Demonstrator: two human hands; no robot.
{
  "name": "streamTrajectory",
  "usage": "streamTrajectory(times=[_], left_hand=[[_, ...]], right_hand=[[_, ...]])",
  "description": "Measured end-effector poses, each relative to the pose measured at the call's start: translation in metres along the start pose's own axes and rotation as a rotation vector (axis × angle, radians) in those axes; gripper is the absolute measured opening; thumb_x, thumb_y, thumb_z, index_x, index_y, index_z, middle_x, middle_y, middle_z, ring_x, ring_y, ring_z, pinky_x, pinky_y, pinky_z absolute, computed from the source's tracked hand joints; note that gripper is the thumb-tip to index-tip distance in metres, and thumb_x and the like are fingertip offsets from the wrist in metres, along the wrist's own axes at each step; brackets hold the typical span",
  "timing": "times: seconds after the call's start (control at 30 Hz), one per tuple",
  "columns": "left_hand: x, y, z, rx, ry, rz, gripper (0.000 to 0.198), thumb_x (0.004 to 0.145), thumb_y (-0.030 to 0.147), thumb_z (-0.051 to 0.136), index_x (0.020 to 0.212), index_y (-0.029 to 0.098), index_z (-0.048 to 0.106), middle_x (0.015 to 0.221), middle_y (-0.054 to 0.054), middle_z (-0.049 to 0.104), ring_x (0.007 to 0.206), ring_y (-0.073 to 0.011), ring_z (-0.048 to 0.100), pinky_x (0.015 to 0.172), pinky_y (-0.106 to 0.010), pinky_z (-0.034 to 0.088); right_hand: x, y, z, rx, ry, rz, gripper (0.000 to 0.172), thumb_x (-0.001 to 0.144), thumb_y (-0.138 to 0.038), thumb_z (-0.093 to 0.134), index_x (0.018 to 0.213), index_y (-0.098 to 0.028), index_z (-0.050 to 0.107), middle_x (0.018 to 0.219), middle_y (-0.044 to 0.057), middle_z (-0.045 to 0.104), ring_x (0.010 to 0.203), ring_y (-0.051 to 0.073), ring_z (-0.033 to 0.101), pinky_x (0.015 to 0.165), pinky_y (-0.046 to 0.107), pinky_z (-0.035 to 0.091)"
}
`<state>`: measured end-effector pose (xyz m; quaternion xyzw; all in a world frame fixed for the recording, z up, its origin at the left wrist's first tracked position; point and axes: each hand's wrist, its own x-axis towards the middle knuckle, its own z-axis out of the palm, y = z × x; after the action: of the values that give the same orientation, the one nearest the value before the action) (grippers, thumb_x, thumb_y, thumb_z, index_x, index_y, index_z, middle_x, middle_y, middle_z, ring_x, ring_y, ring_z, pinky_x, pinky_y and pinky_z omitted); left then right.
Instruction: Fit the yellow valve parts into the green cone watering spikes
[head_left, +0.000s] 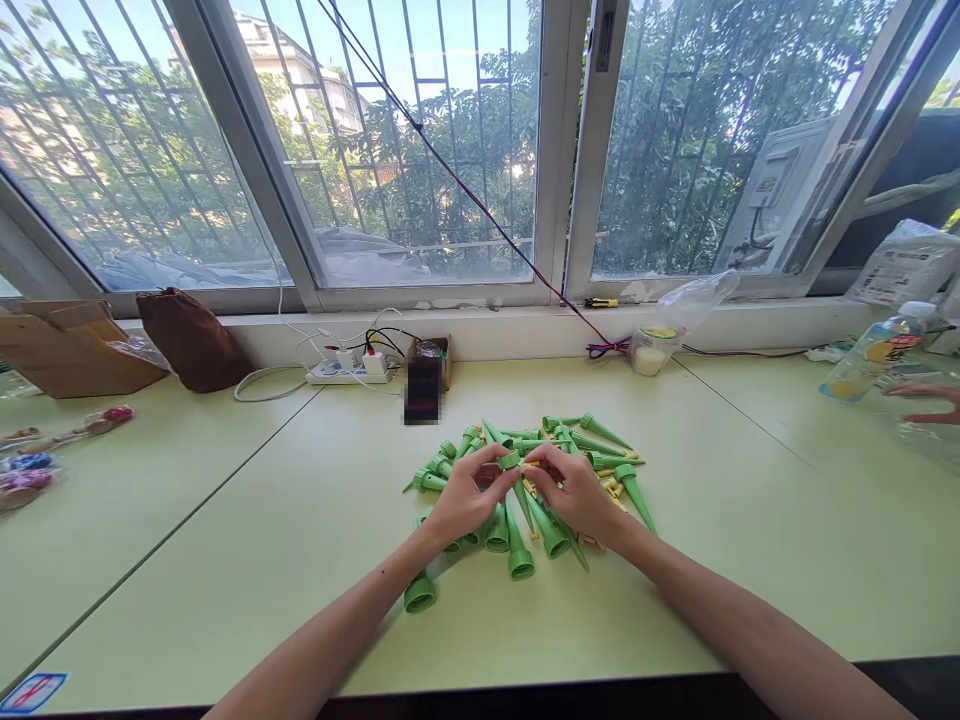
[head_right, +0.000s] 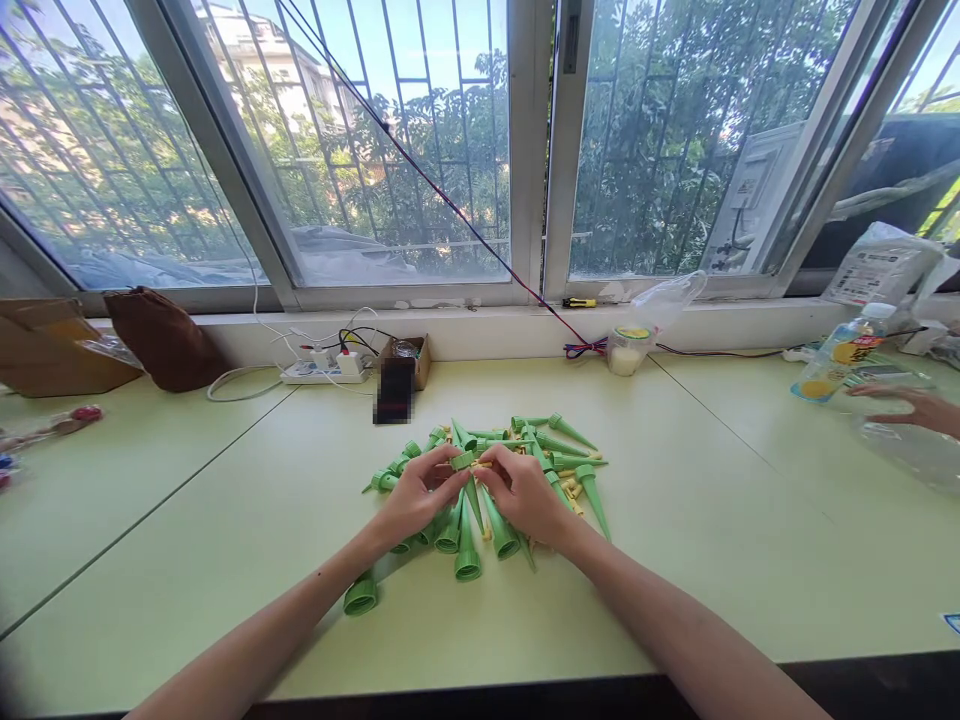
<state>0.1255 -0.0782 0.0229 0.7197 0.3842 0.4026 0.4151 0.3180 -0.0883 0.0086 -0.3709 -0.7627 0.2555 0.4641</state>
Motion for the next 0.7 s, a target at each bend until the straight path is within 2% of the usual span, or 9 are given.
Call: streamTrajectory(times=[0.7], left_hand=[[-0.0006,0.0066,0.0008,0.014,-0.026,-0.003,0.028,0.087,0.044,0.063,0.094,0.018,0.058,0.054,0.006,0.048,0.050,-0.0113,0.048,0.050,-0.023,0.037]], right_hand=[[0.0013,0.0014,-0.0010,-0.071,0.000,0.020,0.032,0.101,-0.037,0.045,0.078,-0.019,0.058,0.058,-0.004,0.047,0.052,0.012,0.037,0.052,0.026,0.030]])
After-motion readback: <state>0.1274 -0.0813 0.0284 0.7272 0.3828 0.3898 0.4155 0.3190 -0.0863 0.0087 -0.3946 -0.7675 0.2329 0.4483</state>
